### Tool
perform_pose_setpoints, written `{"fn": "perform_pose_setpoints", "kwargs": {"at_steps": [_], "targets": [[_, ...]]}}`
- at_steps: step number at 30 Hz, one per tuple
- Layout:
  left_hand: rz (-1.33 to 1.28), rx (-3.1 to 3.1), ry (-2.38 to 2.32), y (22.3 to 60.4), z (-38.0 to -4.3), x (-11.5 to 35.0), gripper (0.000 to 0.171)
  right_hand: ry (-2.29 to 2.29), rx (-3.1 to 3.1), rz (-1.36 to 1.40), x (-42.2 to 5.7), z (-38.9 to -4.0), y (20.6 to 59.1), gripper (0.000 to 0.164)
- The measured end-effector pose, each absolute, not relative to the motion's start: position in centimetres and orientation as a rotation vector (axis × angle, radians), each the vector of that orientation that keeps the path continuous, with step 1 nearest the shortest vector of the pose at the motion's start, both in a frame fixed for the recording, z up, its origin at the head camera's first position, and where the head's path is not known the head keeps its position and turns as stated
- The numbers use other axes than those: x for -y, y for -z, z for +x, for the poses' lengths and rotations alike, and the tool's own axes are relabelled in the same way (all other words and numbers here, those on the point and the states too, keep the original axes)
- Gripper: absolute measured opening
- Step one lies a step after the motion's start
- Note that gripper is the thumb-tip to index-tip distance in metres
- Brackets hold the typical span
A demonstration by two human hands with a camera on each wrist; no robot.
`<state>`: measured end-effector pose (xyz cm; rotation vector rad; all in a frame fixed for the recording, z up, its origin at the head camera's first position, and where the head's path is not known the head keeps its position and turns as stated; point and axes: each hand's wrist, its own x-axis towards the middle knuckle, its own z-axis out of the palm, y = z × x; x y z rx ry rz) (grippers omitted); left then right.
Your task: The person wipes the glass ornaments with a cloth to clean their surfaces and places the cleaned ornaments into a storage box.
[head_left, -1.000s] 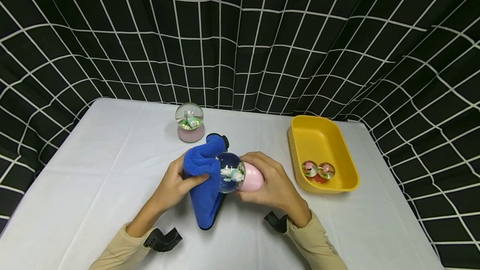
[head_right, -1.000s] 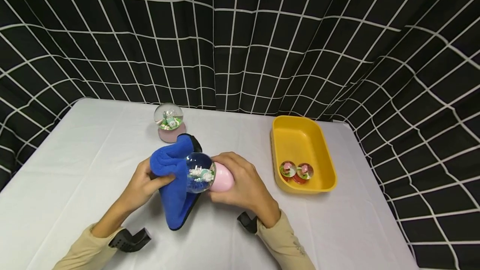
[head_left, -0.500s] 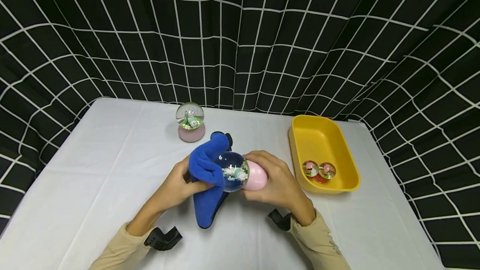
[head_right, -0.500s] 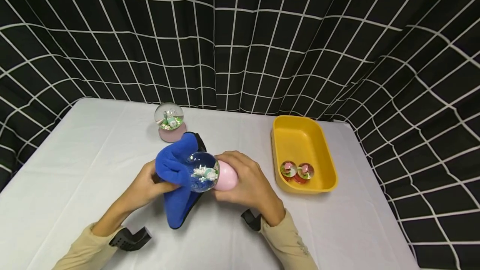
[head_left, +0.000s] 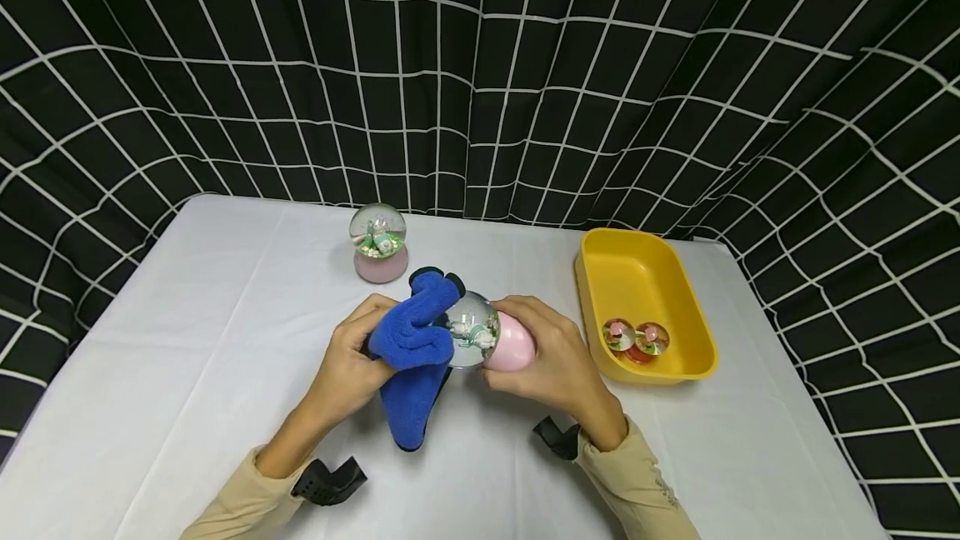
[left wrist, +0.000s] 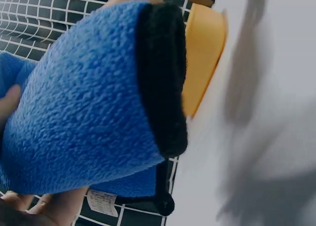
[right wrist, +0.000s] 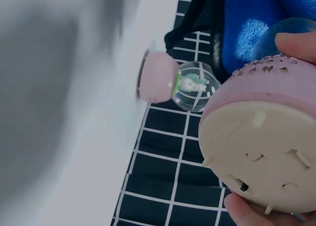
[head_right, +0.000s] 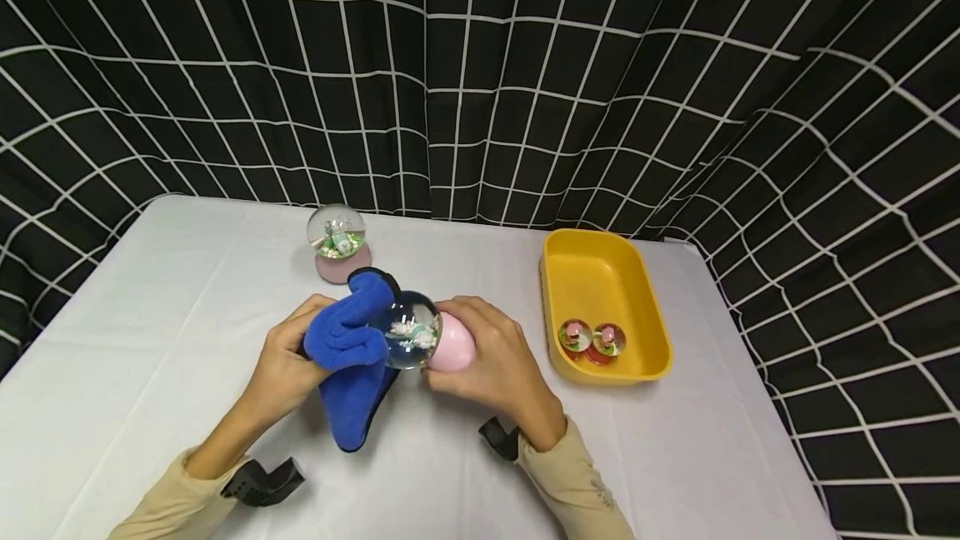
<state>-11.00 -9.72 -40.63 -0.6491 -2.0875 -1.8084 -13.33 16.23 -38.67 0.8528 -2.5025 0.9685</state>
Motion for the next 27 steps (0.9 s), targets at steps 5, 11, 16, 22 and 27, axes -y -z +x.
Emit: {"fn": "perform_pose_setpoints", "kwargs": {"at_steps": [5, 11, 16, 22, 27], "targets": [[-0.633, 2.186, 1.858, 40.29, -10.82, 9.78, 0.049, -0.918, 2.484, 0.888, -16.27, -13.29, 38.68, 0.067], [-0.672, 2.269, 1.849, 40.43, -10.94, 9.82, 0.056, -0.792, 2.450, 0.966, -16.11, -13.07, 38.43, 0.069], [-0.715, 2.304, 1.788, 40.76, -11.11, 9.96, 0.054, -0.706, 2.431, 1.038, -15.85, -12.91, 38.27, 0.070], [-0.649, 2.216, 1.837, 40.85, -11.14, 10.16, 0.040, -0.749, 2.432, 1.036, -15.81, -12.80, 38.33, 0.069], [-0.629, 2.145, 1.893, 40.96, -11.29, 10.31, 0.032, -0.891, 2.430, 1.013, -15.96, -12.67, 38.25, 0.070]]}}
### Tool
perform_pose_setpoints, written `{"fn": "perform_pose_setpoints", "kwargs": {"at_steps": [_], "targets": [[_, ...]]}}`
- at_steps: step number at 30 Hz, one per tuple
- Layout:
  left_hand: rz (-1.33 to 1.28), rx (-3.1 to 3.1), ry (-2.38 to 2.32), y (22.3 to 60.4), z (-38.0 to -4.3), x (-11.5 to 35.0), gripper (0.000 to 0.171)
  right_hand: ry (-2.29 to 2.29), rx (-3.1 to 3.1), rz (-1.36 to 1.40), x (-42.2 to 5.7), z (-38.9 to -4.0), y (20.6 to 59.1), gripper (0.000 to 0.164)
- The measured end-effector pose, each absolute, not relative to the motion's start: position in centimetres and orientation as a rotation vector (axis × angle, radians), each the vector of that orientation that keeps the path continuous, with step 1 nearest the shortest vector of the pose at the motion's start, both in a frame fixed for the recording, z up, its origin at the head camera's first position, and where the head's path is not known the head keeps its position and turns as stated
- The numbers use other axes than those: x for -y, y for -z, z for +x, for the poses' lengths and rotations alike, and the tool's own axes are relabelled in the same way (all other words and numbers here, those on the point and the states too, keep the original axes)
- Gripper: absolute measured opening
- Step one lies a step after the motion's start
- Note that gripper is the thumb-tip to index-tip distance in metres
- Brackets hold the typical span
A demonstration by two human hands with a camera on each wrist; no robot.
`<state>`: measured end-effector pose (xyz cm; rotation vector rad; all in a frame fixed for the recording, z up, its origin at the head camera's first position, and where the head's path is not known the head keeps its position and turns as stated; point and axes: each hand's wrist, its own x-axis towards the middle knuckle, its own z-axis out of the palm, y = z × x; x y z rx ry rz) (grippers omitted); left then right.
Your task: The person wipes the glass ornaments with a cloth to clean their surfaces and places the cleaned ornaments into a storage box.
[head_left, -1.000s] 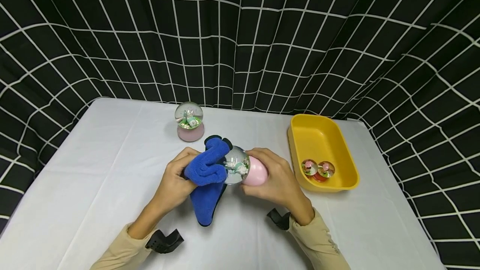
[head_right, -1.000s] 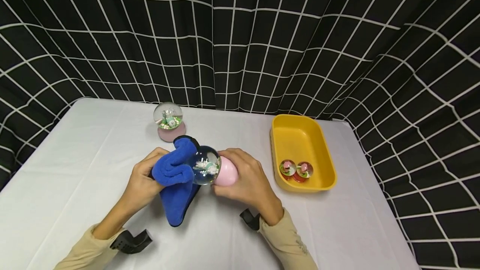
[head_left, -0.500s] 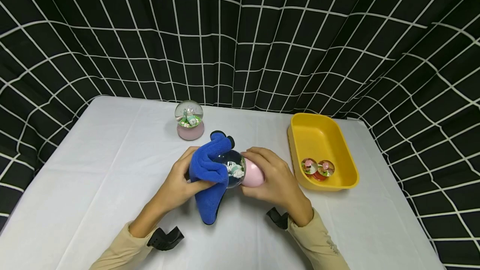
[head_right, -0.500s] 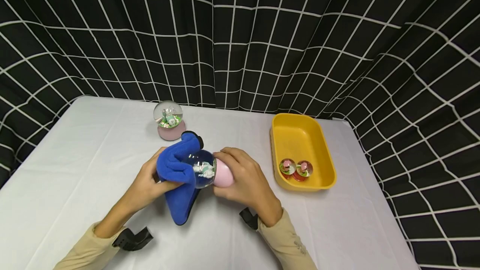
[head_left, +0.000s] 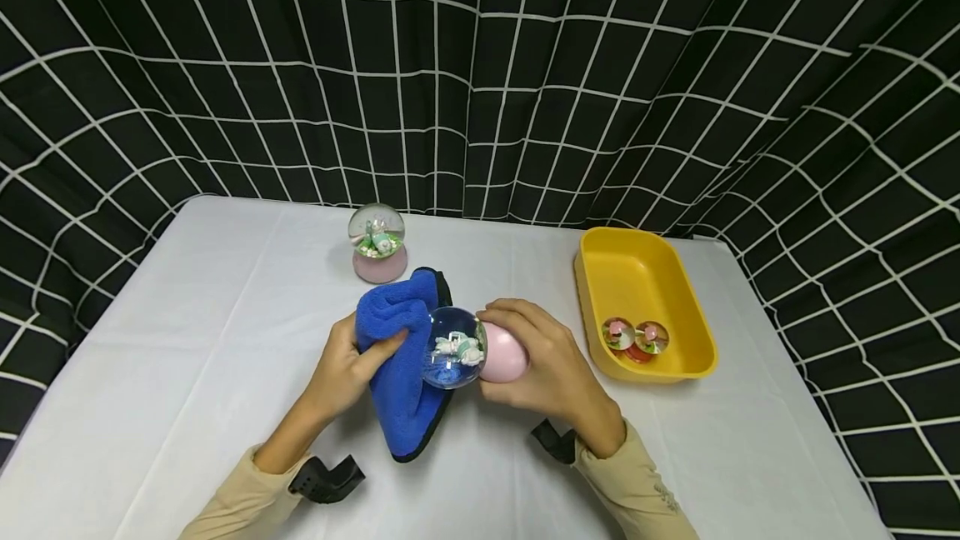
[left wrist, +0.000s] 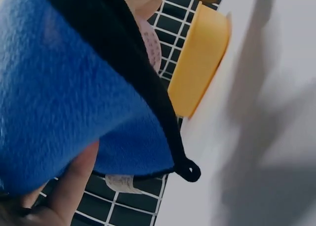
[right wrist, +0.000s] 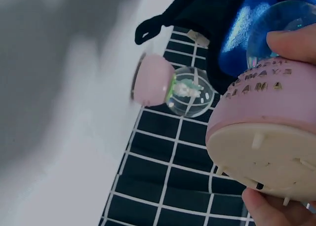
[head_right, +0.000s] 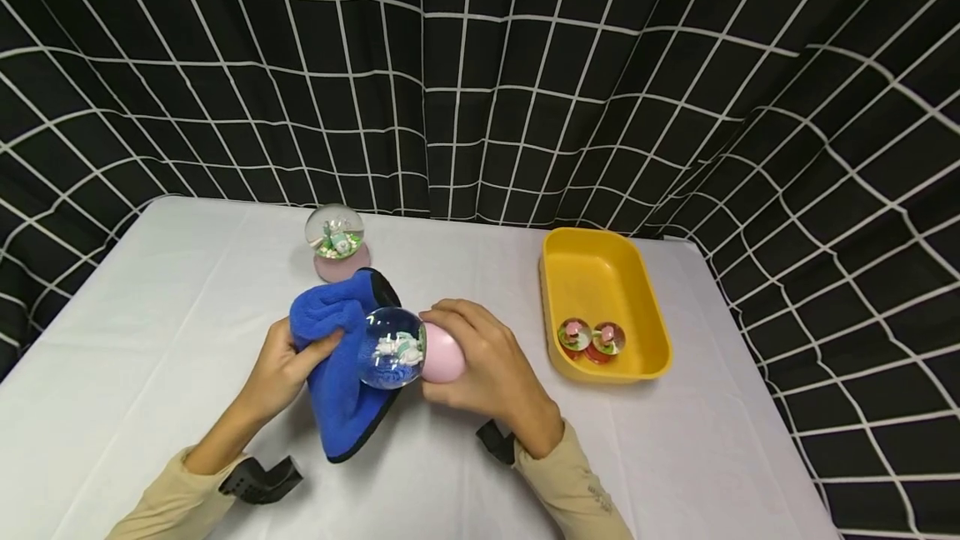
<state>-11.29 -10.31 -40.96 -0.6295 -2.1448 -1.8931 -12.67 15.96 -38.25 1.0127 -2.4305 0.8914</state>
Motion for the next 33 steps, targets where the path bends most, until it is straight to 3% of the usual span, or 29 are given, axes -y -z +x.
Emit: {"fn": "perform_pose_setpoints", "kwargs": {"at_steps": [4, 11, 23, 33], "targets": [[-0.728, 2.138, 1.943, 41.07, -11.37, 10.36, 0.034, -0.956, 2.430, 0.982, -16.16, -12.74, 38.26, 0.070], [-0.867, 2.229, 1.972, 40.83, -11.05, 9.91, 0.079, -1.012, 2.430, 0.922, -16.38, -12.99, 38.42, 0.071], [-0.739, 2.020, 1.785, 40.54, -11.03, 9.78, 0.036, -1.059, 2.428, 0.952, -16.10, -12.91, 38.26, 0.070], [-0.744, 2.082, 1.870, 40.43, -11.12, 10.36, 0.043, -1.063, 2.429, 1.003, -16.23, -12.88, 38.12, 0.065]]}}
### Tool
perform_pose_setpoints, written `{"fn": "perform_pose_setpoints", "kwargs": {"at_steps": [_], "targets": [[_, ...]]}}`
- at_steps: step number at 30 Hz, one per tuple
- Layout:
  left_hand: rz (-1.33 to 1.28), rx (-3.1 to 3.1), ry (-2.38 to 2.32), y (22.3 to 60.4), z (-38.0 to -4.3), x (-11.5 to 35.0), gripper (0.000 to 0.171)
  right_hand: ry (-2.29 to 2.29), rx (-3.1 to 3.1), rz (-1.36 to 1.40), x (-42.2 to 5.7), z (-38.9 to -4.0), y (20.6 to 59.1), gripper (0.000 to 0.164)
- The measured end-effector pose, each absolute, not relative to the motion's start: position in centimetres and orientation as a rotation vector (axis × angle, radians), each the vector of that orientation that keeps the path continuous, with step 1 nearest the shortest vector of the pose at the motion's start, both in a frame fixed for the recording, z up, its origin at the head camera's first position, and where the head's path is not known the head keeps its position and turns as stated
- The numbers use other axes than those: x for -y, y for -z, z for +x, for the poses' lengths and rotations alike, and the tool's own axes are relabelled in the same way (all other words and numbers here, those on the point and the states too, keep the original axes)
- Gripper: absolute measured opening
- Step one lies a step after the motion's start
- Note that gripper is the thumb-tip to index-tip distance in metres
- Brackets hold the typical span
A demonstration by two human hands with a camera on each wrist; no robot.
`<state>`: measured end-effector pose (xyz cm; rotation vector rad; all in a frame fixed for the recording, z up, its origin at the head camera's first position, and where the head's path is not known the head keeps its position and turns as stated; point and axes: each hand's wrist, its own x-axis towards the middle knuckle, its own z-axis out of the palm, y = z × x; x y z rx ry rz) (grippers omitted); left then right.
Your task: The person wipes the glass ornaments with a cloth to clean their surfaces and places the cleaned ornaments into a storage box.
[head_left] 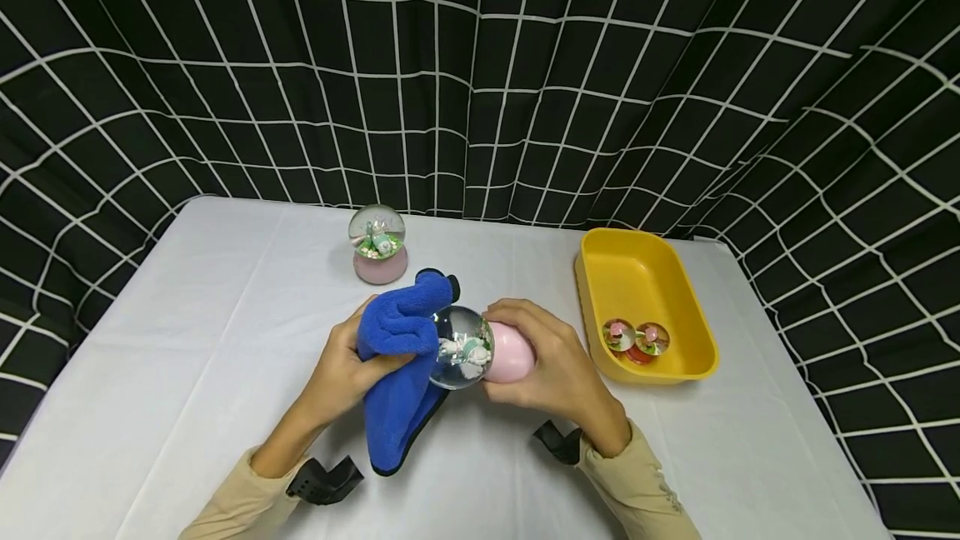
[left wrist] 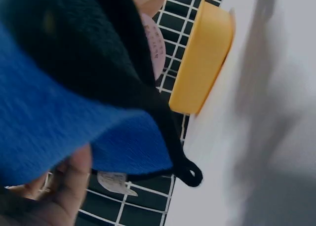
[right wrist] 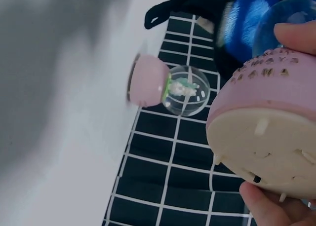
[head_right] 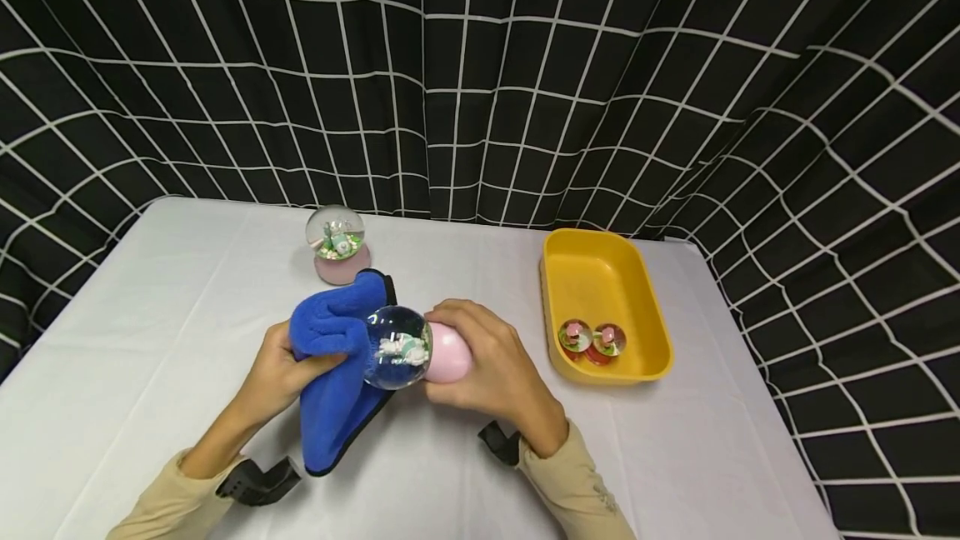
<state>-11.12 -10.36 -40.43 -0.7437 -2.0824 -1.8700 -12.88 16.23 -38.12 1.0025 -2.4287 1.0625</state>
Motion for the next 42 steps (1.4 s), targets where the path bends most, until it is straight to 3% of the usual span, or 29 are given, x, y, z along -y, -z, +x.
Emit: {"fn": "perform_pose_setpoints", "kwargs": {"at_steps": [9, 13, 25, 35, 42], "targets": [[-0.830, 2.363, 1.835, 40.2, -10.7, 10.0, 0.068, -0.950, 2.443, 0.999, -16.0, -12.9, 38.6, 0.065], [-0.844, 2.380, 1.784, 40.1, -10.7, 9.7, 0.071, -0.894, 2.415, 1.031, -15.8, -12.8, 38.7, 0.066], [-0.719, 2.215, 1.762, 40.1, -10.5, 9.4, 0.044, -0.759, 2.316, 1.170, -15.5, -12.7, 38.5, 0.069], [-0.601, 2.196, 2.044, 40.3, -10.4, 9.8, 0.021, -0.767, 2.266, 1.207, -15.6, -12.5, 38.2, 0.073], [-0.767, 2.224, 2.263, 40.7, -10.3, 9.8, 0.032, -0.855, 2.287, 1.165, -15.9, -12.7, 37.9, 0.070]]}}
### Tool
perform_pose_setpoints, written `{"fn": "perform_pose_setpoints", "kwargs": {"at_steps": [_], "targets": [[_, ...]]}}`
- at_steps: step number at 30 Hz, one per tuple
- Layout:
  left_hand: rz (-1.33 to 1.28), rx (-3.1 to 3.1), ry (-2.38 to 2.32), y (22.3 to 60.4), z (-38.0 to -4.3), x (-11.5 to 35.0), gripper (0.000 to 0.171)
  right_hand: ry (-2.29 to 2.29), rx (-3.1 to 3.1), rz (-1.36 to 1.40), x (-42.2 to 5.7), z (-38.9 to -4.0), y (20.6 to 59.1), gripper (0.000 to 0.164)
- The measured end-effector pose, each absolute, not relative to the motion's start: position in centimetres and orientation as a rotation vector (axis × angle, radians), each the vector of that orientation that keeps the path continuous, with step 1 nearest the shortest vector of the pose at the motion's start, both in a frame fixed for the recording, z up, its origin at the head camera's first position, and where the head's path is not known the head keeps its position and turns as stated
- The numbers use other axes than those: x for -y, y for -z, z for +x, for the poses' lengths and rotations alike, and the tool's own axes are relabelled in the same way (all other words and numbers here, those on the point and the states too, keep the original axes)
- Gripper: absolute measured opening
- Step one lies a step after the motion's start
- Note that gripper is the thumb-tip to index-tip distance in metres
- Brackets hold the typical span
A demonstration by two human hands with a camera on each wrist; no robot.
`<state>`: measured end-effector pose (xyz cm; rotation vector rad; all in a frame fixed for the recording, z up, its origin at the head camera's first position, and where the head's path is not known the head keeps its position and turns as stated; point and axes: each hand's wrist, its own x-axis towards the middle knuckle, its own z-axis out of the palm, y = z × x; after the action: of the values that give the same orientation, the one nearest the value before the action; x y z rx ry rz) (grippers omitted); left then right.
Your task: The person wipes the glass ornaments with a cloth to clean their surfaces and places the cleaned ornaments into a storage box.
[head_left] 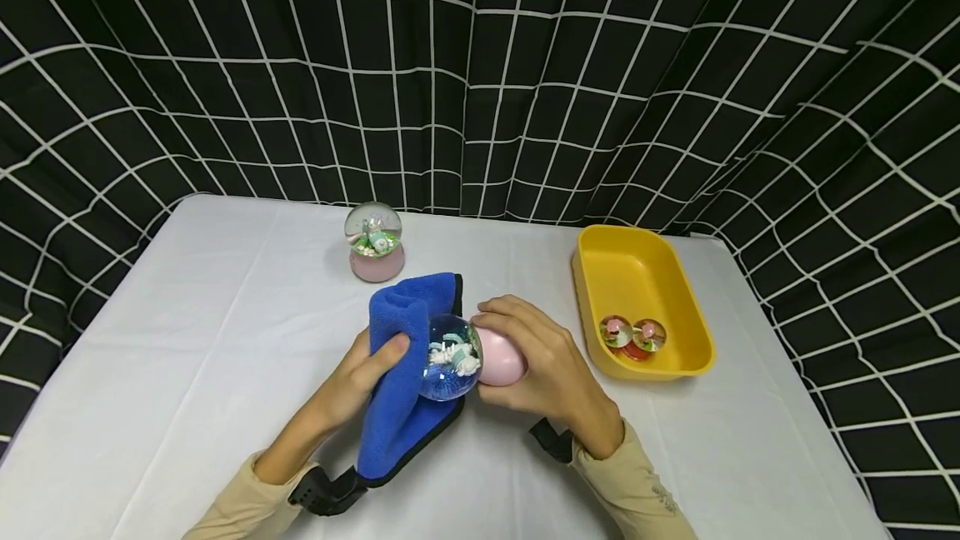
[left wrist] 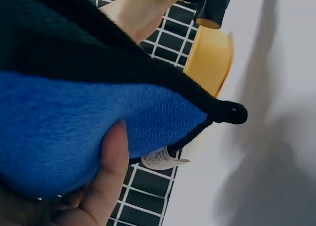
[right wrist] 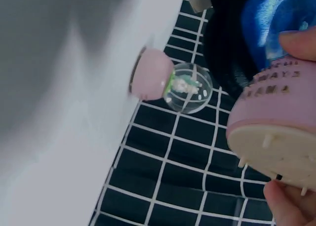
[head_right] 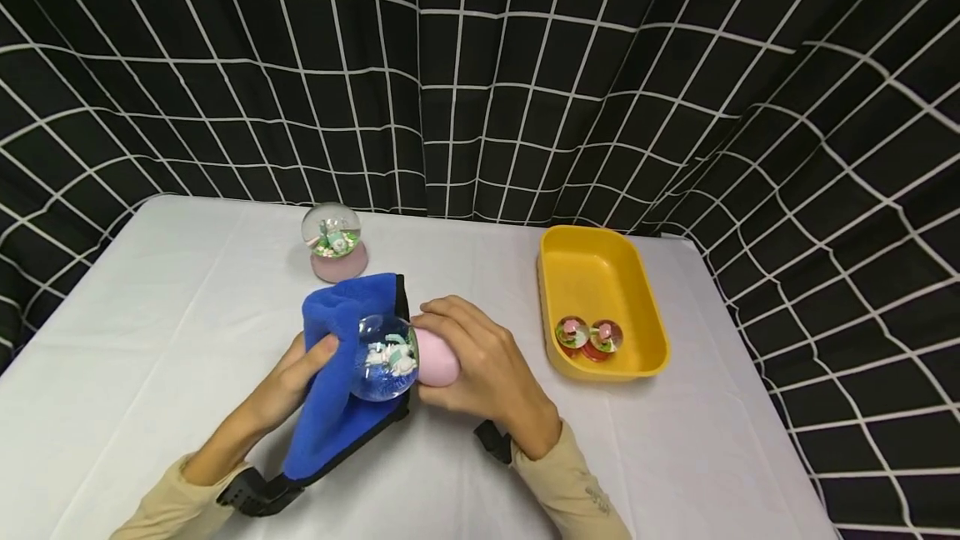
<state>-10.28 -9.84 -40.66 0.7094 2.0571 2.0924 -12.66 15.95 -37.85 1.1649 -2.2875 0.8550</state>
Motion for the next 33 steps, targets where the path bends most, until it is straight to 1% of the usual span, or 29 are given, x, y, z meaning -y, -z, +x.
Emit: {"fn": "perform_pose_setpoints", "kwargs": {"at_steps": [2, 4, 6, 8, 11, 15, 23, 28, 31, 33], "targets": [[0.764, -2.041, -2.094, 40.8, -10.4, 9.8, 0.034, -0.875, 2.305, 1.133, -16.1, -12.7, 37.8, 0.070], [0.808, -2.024, -2.108, 40.8, -10.5, 9.8, 0.041, -0.893, 2.321, 1.102, -16.2, -12.8, 37.9, 0.069], [0.834, -2.039, -2.120, 40.7, -10.6, 9.6, 0.052, -0.910, 2.338, 1.064, -16.3, -12.8, 37.8, 0.069], [0.810, -2.071, -2.127, 40.6, -10.5, 9.5, 0.069, -0.921, 2.349, 1.026, -16.4, -12.8, 37.8, 0.068], [0.735, -2.152, -2.121, 40.5, -10.4, 9.3, 0.076, -0.951, 2.364, 0.977, -16.4, -12.9, 37.8, 0.067], [0.655, -2.226, -2.101, 40.5, -10.1, 9.0, 0.075, -0.986, 2.391, 0.926, -16.4, -12.9, 37.7, 0.066], [0.781, -2.556, -2.017, 40.6, -9.7, 8.2, 0.086, -0.947, 2.445, 0.902, -16.3, -12.8, 37.9, 0.066], [0.761, -2.666, -1.943, 40.4, -9.5, 8.1, 0.091, -0.873, 2.425, 0.973, -15.8, -12.7, 38.2, 0.067], [0.749, -2.687, -1.934, 40.3, -9.6, 8.3, 0.088, -0.840, 2.393, 1.014, -15.6, -12.6, 38.3, 0.067], [0.758, -2.684, -1.970, 40.2, -9.7, 8.4, 0.081, -0.823, 2.374, 1.036, -15.6, -12.5, 38.3, 0.067]]}}
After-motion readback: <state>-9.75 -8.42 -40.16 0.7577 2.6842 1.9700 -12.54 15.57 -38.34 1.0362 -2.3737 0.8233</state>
